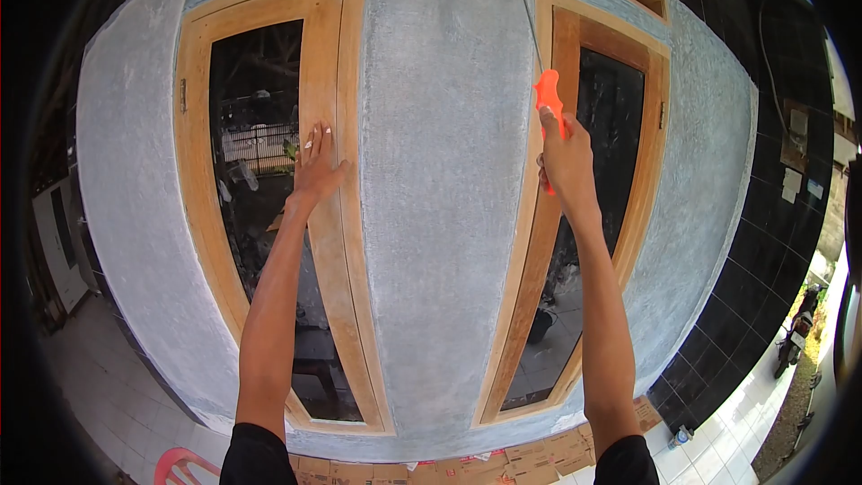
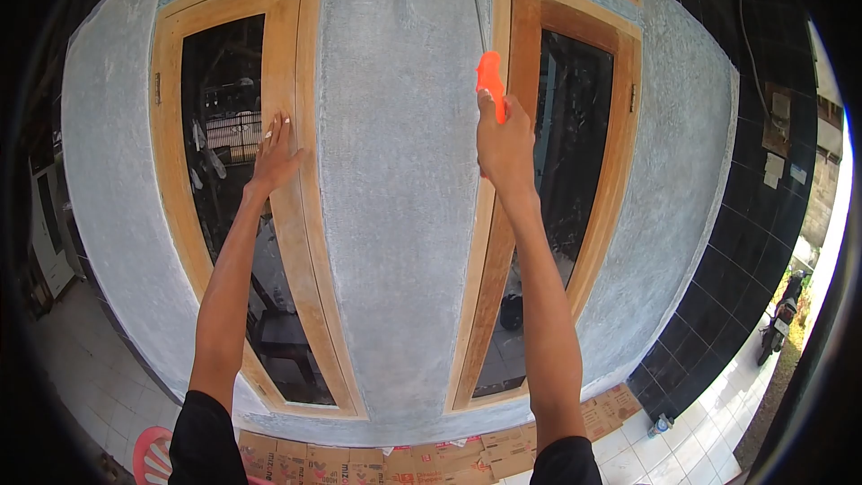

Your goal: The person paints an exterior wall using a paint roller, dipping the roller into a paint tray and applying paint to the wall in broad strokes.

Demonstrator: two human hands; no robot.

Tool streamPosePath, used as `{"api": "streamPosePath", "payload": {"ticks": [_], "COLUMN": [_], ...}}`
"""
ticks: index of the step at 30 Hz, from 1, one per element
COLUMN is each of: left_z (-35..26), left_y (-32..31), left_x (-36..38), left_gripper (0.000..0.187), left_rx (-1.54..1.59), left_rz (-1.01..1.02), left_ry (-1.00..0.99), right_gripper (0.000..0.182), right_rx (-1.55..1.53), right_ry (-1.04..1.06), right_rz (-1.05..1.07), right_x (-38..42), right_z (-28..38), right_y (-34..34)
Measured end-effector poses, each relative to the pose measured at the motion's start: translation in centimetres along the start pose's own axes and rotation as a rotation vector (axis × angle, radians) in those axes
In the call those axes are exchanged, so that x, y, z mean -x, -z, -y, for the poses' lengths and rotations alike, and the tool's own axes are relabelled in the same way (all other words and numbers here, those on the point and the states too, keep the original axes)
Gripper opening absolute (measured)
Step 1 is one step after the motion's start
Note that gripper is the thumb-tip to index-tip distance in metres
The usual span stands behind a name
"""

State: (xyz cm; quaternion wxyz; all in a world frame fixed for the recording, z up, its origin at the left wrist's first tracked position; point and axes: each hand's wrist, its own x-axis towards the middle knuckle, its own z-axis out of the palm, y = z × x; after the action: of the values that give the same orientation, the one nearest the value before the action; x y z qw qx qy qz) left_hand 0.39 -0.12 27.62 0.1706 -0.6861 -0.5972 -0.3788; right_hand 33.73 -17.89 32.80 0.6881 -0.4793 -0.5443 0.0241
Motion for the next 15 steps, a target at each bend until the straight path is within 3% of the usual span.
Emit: {"api": "streamPosePath", "payload": {"ticks": [7,9,13,15], "left_z": [0.5,0.8,0.5,0.2], "left_y": [-0.5,-0.7,-0.5,-0.1], "left_x": [-0.4,-0.5,-0.4,-0.2], "left_gripper": [0.086,0.086,0.085,0.085], "left_rx": [0.006,0.008,-0.008,-0.003], "left_rz": [-0.039,-0.041,-0.044,-0.042], "left_ry": [-0.028,-0.037,-0.027,-0.026], "right_gripper": [0.039,0.035,0.028,0.032], "right_rx": [0.073,0.064,0.069,0.039], "right_ry": [-0.081,0.029,-0.036,-0.230], "right_rz": [0.018,-0.034,-0.007,0.107], "right_x": [10.6,14.1,21.6,24.9], "right_z": [-8.1,-11.6,-14.7,-15.6], "right_y": [0.3,0.0,0.6,1.5]}}
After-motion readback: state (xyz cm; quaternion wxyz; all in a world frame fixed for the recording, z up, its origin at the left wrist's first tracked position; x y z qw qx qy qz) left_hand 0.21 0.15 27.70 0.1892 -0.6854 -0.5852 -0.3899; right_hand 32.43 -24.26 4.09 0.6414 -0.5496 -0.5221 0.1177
